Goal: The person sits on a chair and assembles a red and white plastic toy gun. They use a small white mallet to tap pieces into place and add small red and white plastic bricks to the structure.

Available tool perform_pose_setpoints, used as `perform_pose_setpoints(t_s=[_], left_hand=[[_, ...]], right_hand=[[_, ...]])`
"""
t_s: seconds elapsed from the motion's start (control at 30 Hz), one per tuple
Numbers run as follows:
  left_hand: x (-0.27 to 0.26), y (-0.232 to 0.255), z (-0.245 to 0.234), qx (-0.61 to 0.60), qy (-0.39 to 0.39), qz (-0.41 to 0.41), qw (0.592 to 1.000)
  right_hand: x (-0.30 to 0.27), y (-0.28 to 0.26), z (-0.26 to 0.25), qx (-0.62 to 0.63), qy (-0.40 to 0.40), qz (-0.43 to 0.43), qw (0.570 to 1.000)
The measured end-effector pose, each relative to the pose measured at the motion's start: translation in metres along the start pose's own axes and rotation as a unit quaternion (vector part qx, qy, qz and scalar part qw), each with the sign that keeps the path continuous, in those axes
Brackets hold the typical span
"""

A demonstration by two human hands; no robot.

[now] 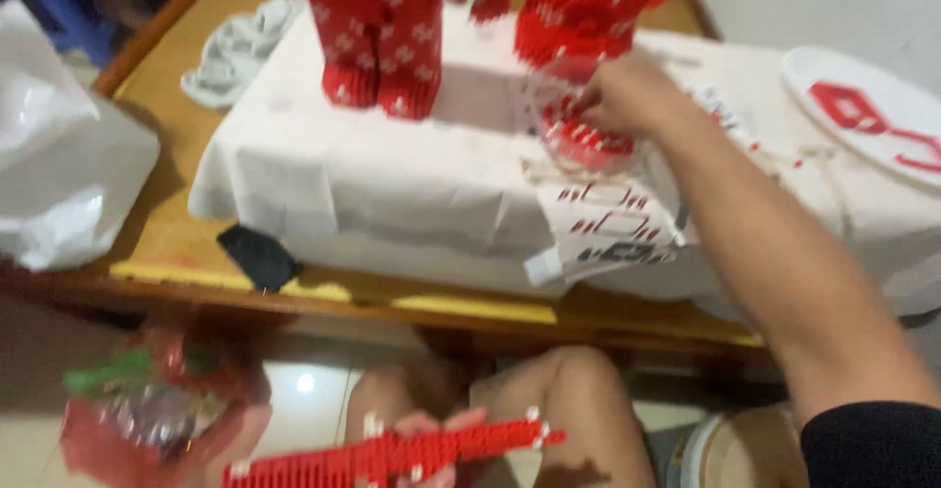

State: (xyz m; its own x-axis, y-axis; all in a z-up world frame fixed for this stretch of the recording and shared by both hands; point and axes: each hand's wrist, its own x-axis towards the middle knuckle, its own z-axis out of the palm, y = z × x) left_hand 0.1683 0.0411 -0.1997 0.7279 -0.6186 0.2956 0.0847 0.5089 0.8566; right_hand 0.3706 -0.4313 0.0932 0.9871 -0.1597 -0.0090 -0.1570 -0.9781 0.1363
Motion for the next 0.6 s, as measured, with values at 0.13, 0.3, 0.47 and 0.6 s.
perform_pose_setpoints(t_s=[0.13, 0.3, 0.47, 0.6], left_hand=[[0.064, 0.116, 0.117, -0.142, 0.203, -0.049, 0.968], [0.07, 0.13, 0.123, -0.14, 0.222, -0.084, 0.961], [0.069, 0.137, 0.136, -0.142, 0.248, -0.085, 0.954], [0.065, 0.131, 0.141, -0.186, 0.216, -0.037, 0.958]], right_hand=[[-0.018, -0.031, -0.032, -0.056, -0.04, 0.051, 0.996], [-0.017, -0.03, -0.032, -0.066, -0.043, 0.071, 0.994], [-0.048, -0.036, -0.055, 0.035, -0.021, 0.109, 0.993], [-0.088, -0.043, -0.085, 0.204, 0.043, 0.104, 0.973]])
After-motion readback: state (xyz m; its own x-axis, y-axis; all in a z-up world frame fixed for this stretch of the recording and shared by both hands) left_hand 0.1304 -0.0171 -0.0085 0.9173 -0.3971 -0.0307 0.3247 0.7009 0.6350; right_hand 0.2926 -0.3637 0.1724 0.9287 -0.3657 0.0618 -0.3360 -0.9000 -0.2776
